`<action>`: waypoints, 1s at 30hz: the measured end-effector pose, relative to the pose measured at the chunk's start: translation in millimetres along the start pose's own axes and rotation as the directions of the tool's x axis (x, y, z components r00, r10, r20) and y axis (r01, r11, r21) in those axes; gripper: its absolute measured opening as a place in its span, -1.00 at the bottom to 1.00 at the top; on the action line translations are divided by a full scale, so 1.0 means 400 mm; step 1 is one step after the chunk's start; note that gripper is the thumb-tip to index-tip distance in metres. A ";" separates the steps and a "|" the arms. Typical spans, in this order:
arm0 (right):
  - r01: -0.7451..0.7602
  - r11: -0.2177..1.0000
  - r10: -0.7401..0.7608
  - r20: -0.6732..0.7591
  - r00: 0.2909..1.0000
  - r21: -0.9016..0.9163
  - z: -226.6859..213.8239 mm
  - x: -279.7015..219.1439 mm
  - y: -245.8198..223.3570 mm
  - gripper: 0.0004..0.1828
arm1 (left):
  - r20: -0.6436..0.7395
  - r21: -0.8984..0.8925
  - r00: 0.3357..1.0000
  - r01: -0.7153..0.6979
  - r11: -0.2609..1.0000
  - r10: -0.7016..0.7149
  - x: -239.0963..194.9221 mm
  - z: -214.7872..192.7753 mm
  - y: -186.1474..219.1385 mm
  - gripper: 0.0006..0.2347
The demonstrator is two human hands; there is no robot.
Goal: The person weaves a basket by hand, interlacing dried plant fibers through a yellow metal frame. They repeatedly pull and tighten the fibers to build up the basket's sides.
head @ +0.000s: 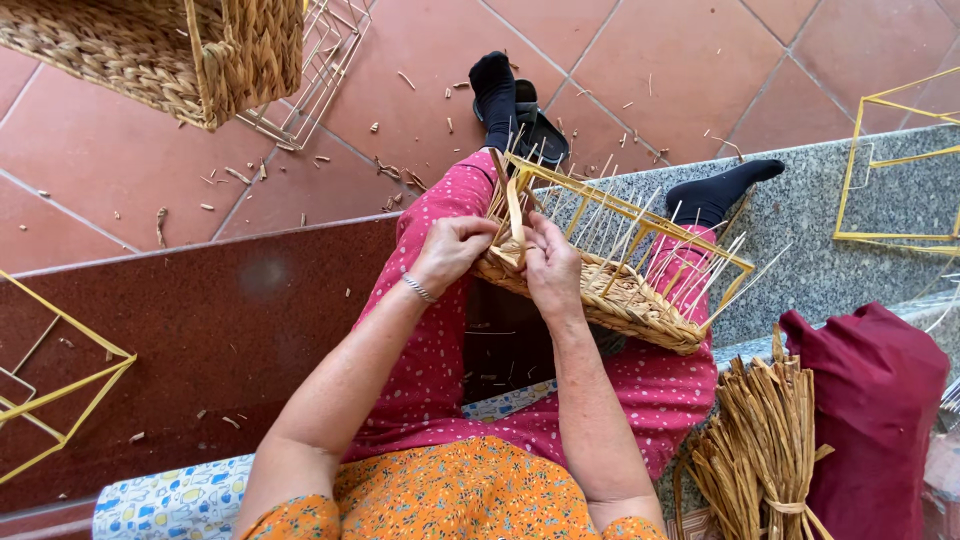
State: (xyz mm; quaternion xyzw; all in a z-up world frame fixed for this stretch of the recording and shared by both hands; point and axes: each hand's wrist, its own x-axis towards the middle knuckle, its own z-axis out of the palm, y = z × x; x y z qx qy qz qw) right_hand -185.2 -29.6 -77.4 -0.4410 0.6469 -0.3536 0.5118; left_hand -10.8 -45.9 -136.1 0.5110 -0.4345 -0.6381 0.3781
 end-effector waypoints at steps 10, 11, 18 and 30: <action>0.030 0.972 -0.037 0.027 0.999 0.233 -0.016 0.000 -0.009 -0.57 | 0.182 0.216 0.977 0.069 0.974 -0.109 -0.016 -0.011 0.056 -0.76; 0.056 0.978 -0.056 -0.003 0.998 0.202 -0.011 -0.009 -0.005 -0.64 | 0.178 0.149 0.978 0.086 0.985 -0.112 -0.019 -0.011 0.057 -0.76; 0.355 0.922 -0.337 -0.134 0.932 0.157 0.017 -0.131 0.024 -0.83 | -0.021 0.088 0.998 -0.055 0.995 0.057 -0.050 0.014 0.044 -0.74; 0.382 0.899 -0.338 -0.217 0.916 0.215 0.017 -0.165 0.027 -0.70 | 0.095 0.302 0.995 -0.067 0.951 0.040 -0.102 -0.016 0.095 -0.63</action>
